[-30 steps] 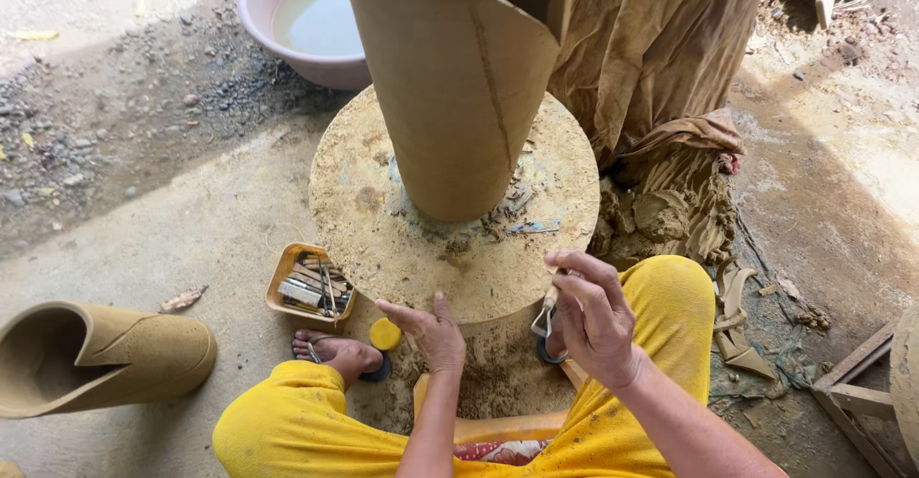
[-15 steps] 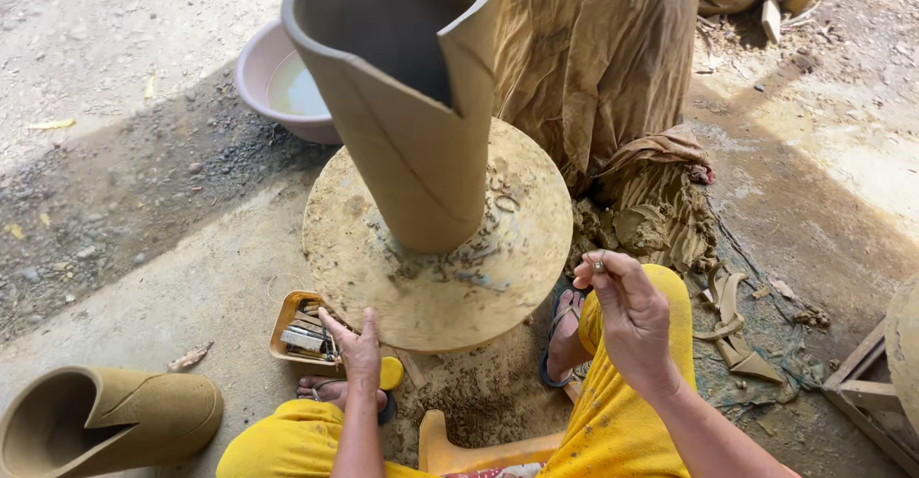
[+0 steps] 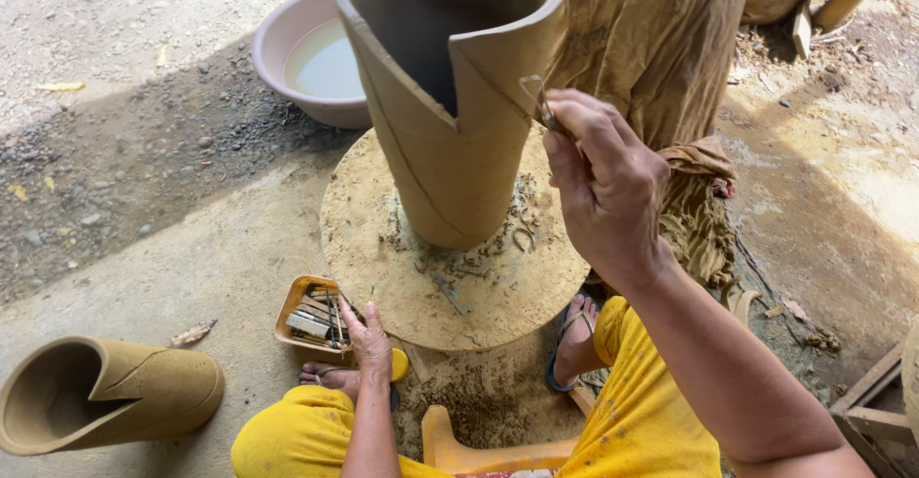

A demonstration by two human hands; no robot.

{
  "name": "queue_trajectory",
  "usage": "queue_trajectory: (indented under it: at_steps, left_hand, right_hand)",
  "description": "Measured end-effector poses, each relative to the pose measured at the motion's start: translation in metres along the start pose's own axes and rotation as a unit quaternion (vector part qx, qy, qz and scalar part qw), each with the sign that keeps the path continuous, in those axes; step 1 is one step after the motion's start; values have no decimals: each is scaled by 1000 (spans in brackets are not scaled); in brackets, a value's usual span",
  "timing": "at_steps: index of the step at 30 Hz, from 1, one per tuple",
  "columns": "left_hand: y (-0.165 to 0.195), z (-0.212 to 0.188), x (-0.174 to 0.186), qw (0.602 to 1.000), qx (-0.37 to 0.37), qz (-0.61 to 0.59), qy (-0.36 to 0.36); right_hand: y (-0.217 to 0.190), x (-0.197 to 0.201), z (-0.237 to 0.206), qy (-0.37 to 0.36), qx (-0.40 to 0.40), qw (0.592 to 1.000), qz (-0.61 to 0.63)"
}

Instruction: The person sits on a low stool and uses a small metal tool to scrape and smooth the exterior surface of a tall clay pot on a rotating wheel. They rotate the wheel with their left hand while shaping the pot with their right hand. Later, they pick up a container of tools and select a different tool.

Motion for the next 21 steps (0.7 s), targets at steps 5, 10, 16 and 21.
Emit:
queue_trajectory:
  at_steps: [5, 10, 16, 21]
  left_hand:
    - [0, 11, 10, 998, 15, 63, 13]
    - [2, 16, 13, 994, 21, 107, 21]
    - [-5, 18, 13, 991, 47, 123, 31]
    - [-6, 21, 13, 993, -25, 107, 31]
  right_hand:
    - [-10, -27, 27, -4, 48, 997, -60]
    - [-6, -43, 33, -11, 31, 996, -80]
    - [-1, -49, 35, -25, 26, 997, -68]
    - [0, -50, 40, -30, 37, 996, -81]
Point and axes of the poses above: each hand's wrist, its own z-axis towards the middle knuckle, its own x-axis out of the back of the hand, y = z × x, the point moved 3 cm from there along z, towards the middle knuckle, and after that the axes turned 8 degrees about x, right-handed, at the moved point
